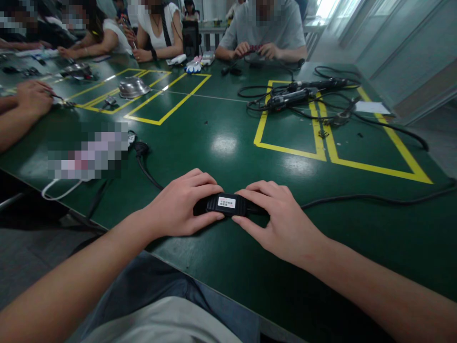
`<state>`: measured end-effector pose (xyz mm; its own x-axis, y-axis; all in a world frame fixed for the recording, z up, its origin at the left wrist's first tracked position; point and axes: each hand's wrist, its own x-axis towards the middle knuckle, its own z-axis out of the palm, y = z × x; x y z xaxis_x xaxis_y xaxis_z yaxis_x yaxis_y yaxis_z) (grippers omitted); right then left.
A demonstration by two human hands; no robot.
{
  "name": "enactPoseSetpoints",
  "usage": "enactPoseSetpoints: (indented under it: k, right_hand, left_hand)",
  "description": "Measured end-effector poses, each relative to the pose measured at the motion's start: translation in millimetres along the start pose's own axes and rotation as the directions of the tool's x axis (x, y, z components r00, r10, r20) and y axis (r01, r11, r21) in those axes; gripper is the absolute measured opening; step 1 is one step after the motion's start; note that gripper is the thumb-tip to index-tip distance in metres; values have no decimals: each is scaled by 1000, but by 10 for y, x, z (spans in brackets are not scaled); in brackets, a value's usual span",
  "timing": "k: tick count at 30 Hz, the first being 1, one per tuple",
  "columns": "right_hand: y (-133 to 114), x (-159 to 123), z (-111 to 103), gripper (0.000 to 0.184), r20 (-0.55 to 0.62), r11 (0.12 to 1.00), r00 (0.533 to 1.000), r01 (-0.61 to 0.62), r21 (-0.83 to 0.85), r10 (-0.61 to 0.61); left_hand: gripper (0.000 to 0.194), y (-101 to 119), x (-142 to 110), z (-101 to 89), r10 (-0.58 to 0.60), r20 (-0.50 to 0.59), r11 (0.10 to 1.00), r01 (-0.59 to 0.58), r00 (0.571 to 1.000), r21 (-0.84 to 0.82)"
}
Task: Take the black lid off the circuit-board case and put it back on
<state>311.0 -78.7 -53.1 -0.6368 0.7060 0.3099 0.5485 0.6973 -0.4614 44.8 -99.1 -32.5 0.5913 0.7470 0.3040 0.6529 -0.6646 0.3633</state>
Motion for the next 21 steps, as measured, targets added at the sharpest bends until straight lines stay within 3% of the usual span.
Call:
enactPoseSetpoints:
  k: [21]
  right_hand:
    - [-21,-3,29,27,-35,1000,999,-12,-24,12]
  left_hand:
    - [36,12,-10,39,33,7,995,-34,999,98]
